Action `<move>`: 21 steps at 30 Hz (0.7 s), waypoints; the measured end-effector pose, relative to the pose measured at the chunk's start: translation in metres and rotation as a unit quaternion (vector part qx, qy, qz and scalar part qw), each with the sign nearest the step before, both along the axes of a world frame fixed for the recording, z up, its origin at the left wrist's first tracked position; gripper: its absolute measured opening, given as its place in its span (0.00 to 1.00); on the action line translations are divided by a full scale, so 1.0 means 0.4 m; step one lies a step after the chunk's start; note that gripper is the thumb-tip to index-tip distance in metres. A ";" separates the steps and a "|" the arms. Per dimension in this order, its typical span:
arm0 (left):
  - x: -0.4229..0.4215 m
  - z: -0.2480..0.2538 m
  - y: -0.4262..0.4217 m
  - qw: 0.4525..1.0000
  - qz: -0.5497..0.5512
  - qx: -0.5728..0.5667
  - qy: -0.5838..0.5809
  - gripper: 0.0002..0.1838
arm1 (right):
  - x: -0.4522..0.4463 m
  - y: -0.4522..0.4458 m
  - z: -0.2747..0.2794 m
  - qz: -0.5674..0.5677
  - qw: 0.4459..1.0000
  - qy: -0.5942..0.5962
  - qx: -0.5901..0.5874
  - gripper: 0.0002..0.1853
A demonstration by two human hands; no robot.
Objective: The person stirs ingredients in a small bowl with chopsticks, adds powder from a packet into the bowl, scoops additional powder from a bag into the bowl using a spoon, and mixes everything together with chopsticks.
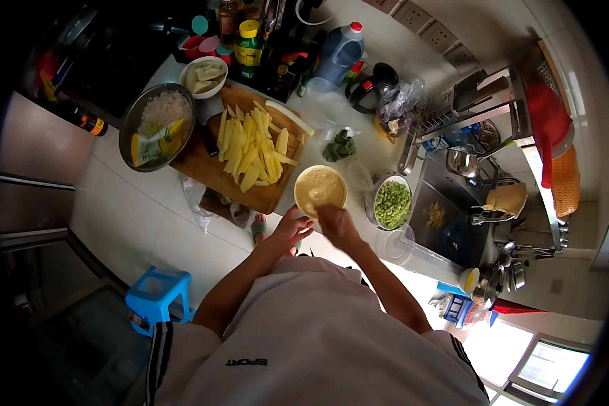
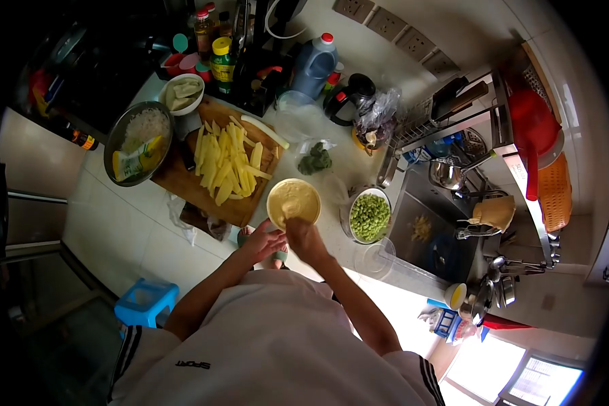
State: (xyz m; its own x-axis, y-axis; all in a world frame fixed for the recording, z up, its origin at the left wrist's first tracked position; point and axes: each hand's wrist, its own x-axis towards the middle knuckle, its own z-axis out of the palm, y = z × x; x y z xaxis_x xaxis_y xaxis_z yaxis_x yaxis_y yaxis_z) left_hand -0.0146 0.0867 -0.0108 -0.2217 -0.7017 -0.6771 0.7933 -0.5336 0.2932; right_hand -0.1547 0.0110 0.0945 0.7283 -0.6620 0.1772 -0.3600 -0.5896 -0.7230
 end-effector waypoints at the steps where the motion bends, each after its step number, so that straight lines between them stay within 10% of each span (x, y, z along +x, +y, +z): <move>1: 0.001 -0.004 0.002 1.000 -0.001 -0.001 -0.001 0.37 | -0.004 -0.028 0.008 -0.041 0.999 -0.016 0.025 0.05; 21: 0.031 0.008 -0.009 0.999 -0.023 -0.013 0.024 0.32 | 0.000 0.021 0.036 -0.041 0.997 0.027 0.051 0.07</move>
State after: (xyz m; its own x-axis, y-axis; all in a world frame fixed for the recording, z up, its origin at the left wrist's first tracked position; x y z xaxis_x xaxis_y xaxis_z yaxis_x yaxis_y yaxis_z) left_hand -0.0021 0.0831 -0.0075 -0.2857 -0.7075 -0.6464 0.7812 -0.5626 0.2704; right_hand -0.1546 0.0194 0.1088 0.6782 -0.7318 0.0674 -0.4442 -0.4812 -0.7558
